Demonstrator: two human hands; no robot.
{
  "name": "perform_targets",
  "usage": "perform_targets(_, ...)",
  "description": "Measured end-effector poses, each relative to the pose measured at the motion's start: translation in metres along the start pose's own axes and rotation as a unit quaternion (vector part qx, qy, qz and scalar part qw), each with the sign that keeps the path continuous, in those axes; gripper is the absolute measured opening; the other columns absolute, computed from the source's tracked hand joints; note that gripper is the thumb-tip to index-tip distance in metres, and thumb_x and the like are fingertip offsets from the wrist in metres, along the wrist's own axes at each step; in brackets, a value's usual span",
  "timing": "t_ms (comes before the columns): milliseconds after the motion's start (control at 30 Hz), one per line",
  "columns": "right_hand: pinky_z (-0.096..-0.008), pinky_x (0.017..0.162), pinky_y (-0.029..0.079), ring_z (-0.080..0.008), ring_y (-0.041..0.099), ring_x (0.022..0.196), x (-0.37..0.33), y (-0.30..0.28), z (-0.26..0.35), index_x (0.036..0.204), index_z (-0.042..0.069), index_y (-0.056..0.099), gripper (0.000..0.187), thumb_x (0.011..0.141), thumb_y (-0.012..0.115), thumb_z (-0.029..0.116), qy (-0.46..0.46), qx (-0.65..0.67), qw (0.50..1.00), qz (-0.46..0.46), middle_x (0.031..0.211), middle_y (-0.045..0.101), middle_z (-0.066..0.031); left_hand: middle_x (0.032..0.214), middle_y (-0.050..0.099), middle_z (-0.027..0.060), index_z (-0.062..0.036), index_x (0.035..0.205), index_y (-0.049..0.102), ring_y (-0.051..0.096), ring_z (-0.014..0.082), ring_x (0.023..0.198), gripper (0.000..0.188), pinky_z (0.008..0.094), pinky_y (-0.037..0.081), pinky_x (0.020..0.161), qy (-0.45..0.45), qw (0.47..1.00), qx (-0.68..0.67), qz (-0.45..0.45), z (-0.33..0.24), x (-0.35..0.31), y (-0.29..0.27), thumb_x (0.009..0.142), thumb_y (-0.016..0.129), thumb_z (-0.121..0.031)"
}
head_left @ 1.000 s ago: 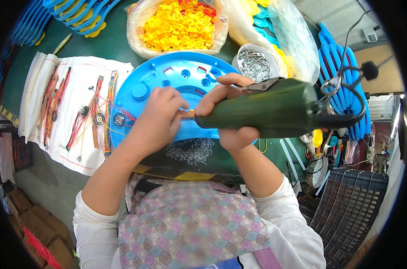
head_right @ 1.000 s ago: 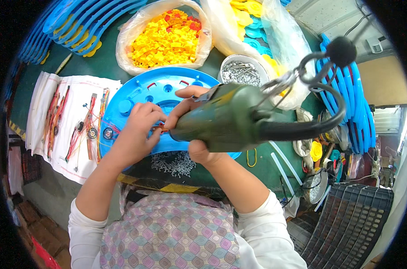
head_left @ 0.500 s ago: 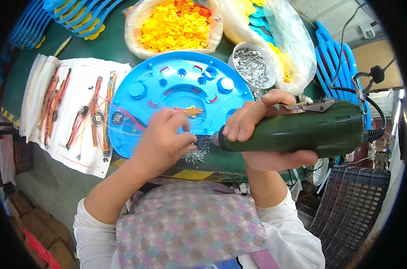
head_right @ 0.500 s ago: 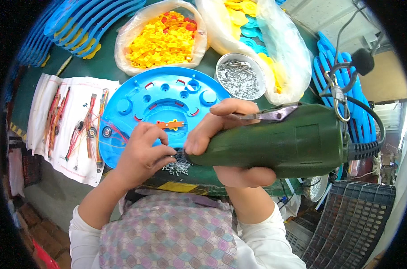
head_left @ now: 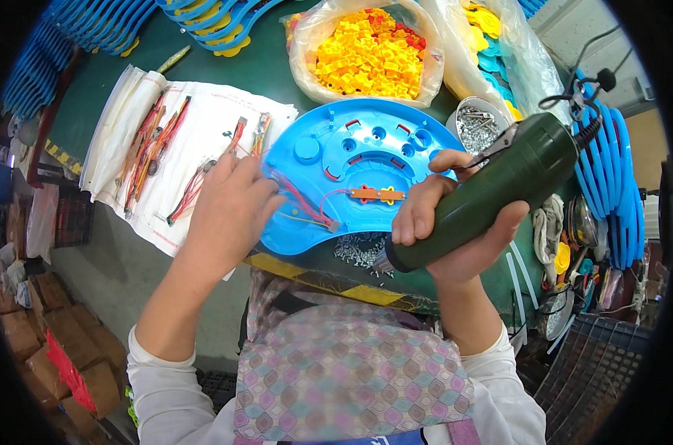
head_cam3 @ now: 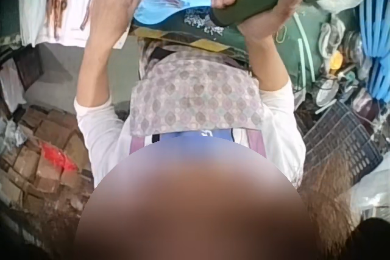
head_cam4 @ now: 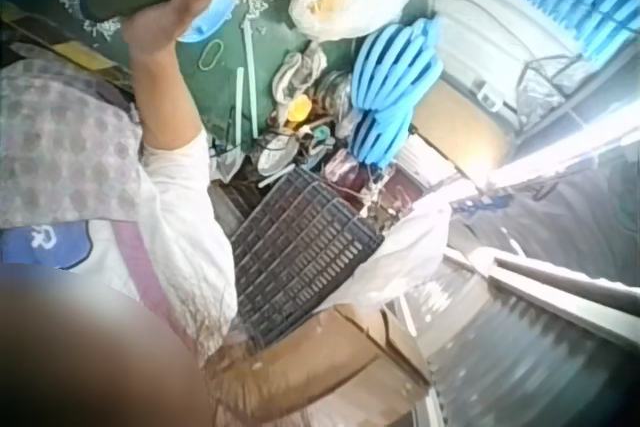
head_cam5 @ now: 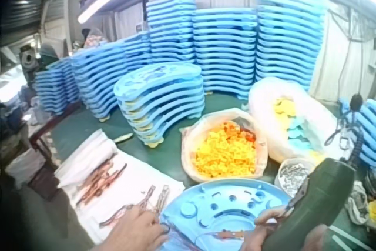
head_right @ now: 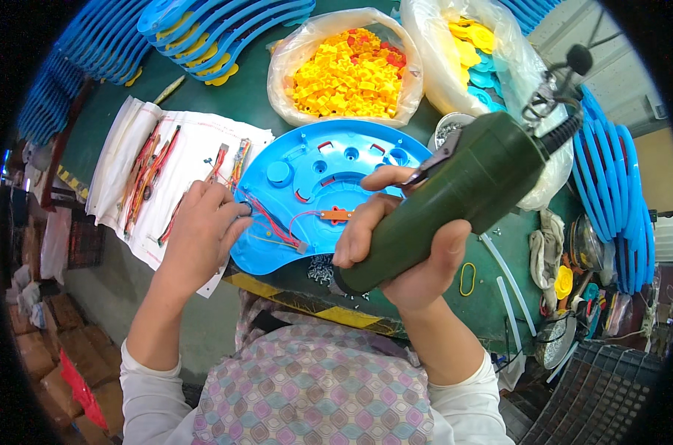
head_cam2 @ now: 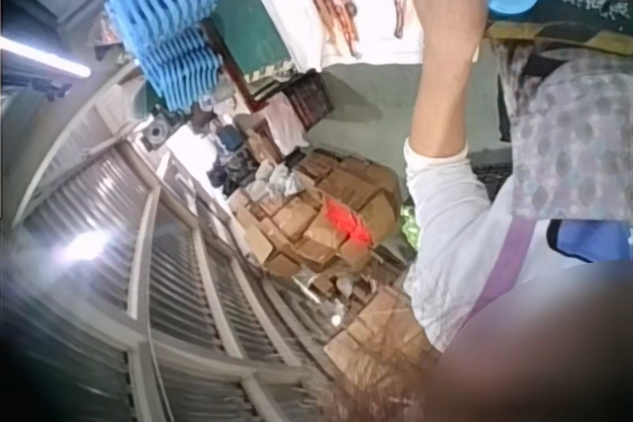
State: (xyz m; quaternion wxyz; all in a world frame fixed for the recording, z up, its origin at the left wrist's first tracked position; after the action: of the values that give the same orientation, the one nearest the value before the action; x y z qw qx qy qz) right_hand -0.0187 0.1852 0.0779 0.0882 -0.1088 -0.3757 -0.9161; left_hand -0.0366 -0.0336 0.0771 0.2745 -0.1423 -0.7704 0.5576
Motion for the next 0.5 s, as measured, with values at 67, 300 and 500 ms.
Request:
perform_targets(67,-0.0341,0.06,0.057,-0.0232,0.065,0.06,0.002,0.003,-0.005,0.127,-0.006,0.046,0.099,0.088,0.047,0.085,0.017,-0.002,1.0,-0.004,0.07,0.063,-0.0138,0.099,0.058,0.0087,-0.0057,0.082,0.069,0.054,0.0302,0.1,0.016,0.0421,0.048,0.085,-0.023,0.999,0.032,0.013,0.005,0.002,0.005,0.072,0.079,-0.011)
perform_targets(300,-0.0359,0.059,0.056,-0.0241,0.064,0.059,0.0,-0.006,0.001,0.128,-0.005,0.047,0.098,0.089,0.043,0.085,0.006,0.01,1.0,-0.022,0.069,0.062,-0.0128,0.103,0.059,0.009,-0.0036,0.091,0.067,0.058,0.0285,0.1,0.023,0.0397,0.05,0.085,0.064,0.997,0.041,0.019,-0.004,0.015,0.003,0.073,0.081,-0.005)
perform_targets(500,-0.0373,0.057,0.05,-0.0229,0.058,0.059,-0.003,-0.02,0.026,0.132,0.0,0.045,0.094,0.09,0.042,0.084,-0.015,-0.016,0.999,-0.047,0.07,0.058,-0.0104,0.097,0.065,0.0148,-0.0017,0.097,0.059,0.067,0.0337,0.086,0.02,0.0424,0.054,0.076,-0.037,0.936,-0.349,0.026,-0.028,0.076,-0.004,0.084,0.073,-0.005)
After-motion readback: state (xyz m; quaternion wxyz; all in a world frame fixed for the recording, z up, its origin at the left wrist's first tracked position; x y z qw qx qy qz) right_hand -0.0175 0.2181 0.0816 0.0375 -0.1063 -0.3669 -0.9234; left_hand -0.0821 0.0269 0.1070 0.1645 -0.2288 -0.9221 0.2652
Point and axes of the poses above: each hand's wrist, its own x-axis towards the middle knuckle, its own y-axis out of the palm, z = x × y, the point moved 9 cm from there along x, towards the middle knuckle
